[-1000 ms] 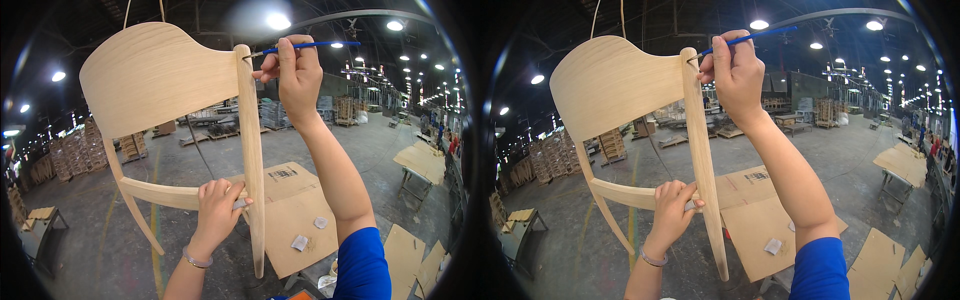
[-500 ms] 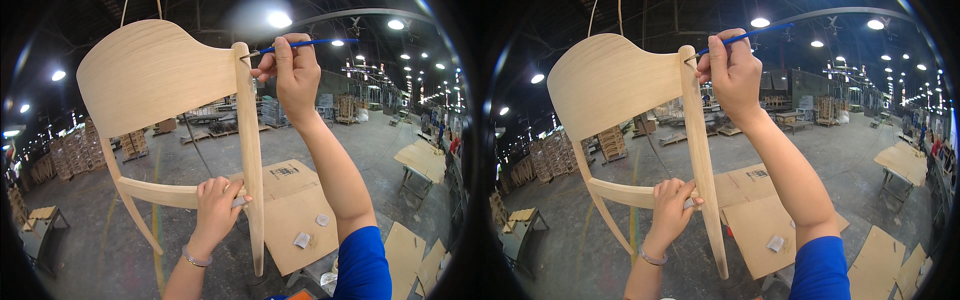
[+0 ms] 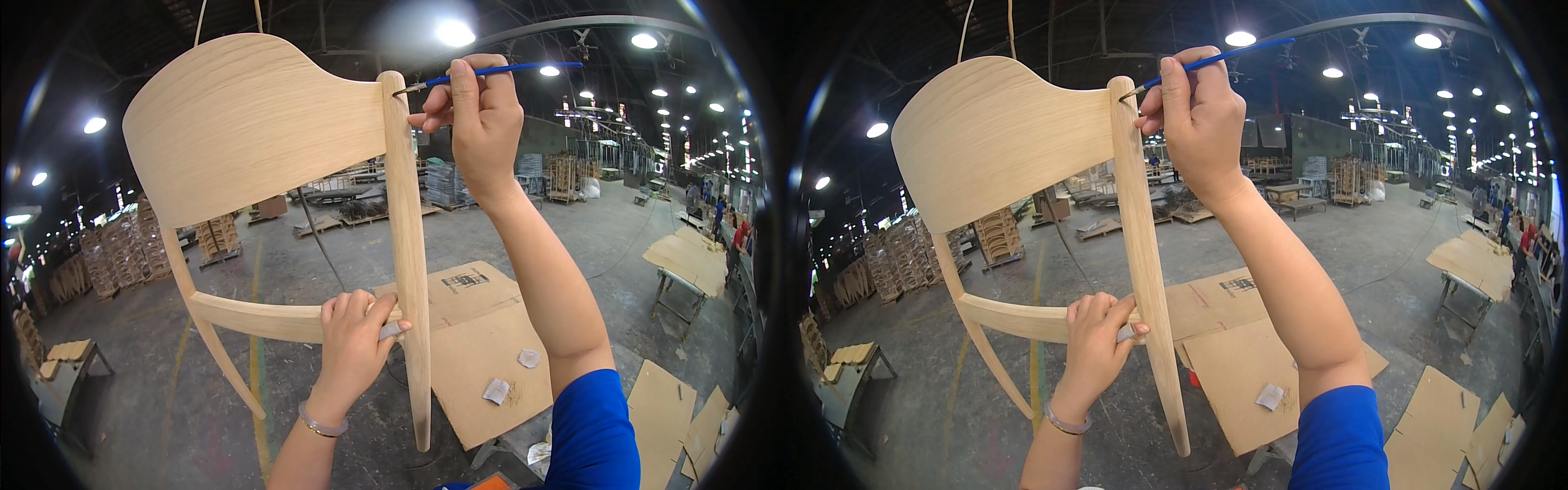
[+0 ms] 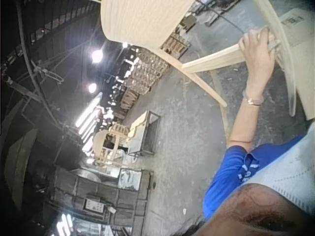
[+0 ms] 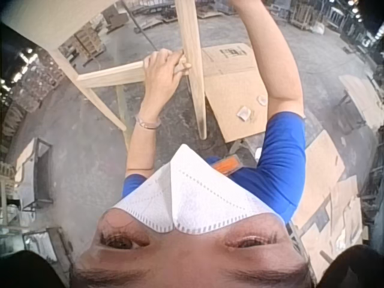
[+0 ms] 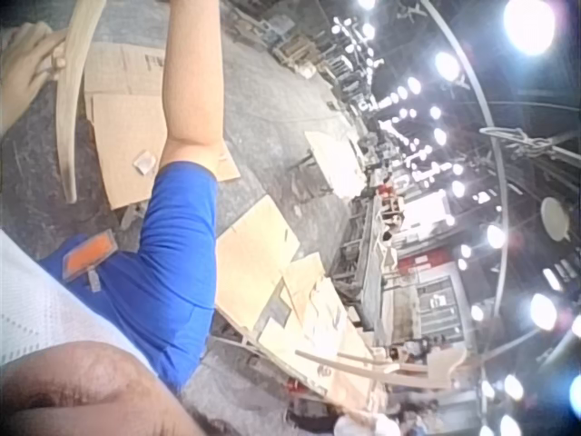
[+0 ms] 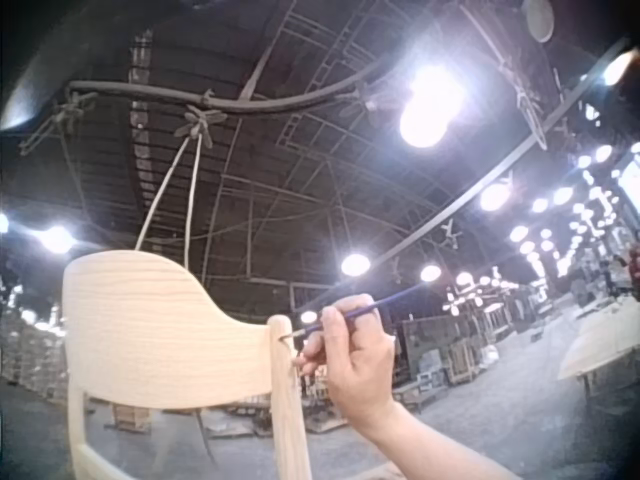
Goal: The person uses a small brush to apply a finish to the joints and edges of a wooden chair back. They repeatedly dip the brush into a small container and carefully paint the connection points between the chair back and legs.
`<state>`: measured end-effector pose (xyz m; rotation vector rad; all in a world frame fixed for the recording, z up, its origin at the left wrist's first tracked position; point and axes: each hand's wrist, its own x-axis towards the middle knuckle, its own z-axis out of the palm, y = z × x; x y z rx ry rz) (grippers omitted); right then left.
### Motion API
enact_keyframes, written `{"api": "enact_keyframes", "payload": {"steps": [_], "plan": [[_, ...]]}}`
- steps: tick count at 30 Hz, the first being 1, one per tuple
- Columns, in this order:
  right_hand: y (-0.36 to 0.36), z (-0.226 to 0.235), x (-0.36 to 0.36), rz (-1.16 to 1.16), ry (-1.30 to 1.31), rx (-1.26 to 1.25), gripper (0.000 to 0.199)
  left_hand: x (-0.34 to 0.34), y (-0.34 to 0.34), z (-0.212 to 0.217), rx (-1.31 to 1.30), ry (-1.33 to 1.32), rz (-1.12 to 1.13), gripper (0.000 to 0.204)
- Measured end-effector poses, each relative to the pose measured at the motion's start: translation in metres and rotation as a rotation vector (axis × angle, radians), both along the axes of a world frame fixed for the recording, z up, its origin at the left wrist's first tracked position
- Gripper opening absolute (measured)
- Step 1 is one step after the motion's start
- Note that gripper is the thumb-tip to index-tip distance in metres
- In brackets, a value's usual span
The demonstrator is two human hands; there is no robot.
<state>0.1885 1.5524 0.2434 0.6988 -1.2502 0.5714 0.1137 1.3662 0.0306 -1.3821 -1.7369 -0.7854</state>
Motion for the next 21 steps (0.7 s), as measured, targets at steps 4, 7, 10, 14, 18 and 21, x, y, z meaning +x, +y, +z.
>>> {"api": "enact_keyframes", "payload": {"steps": [4, 7, 10, 14, 18, 21], "plan": [[0.0041, 0.0025, -0.0012, -0.011, 0.012, 0.012, 0.016, 0.0005, 0.0025, 0.0015, 0.006, 0.005, -0.004, 0.039], [0.0054, 0.0023, -0.0017, 0.0, 0.015, 0.008, 0.016, 0.0006, 0.0029, 0.0013, 0.001, -0.007, -0.005, 0.039], [0.0063, 0.0002, -0.001, 0.006, 0.0, -0.005, 0.016, 0.0006, 0.004, 0.0011, 0.006, -0.003, 0.001, 0.039], [0.0069, 0.0001, -0.0003, 0.017, 0.01, 0.006, 0.015, 0.0013, 0.0055, 0.0013, 0.015, 0.001, 0.001, 0.039], [0.0077, 0.0017, 0.0001, 0.029, 0.01, 0.007, 0.015, 0.0027, 0.0064, 0.0024, 0.019, 0.005, 0.0, 0.038], [0.0085, 0.0024, 0.0014, 0.031, 0.003, -0.006, 0.016, 0.0037, 0.0079, 0.0035, 0.016, 0.001, 0.005, 0.037]]}}
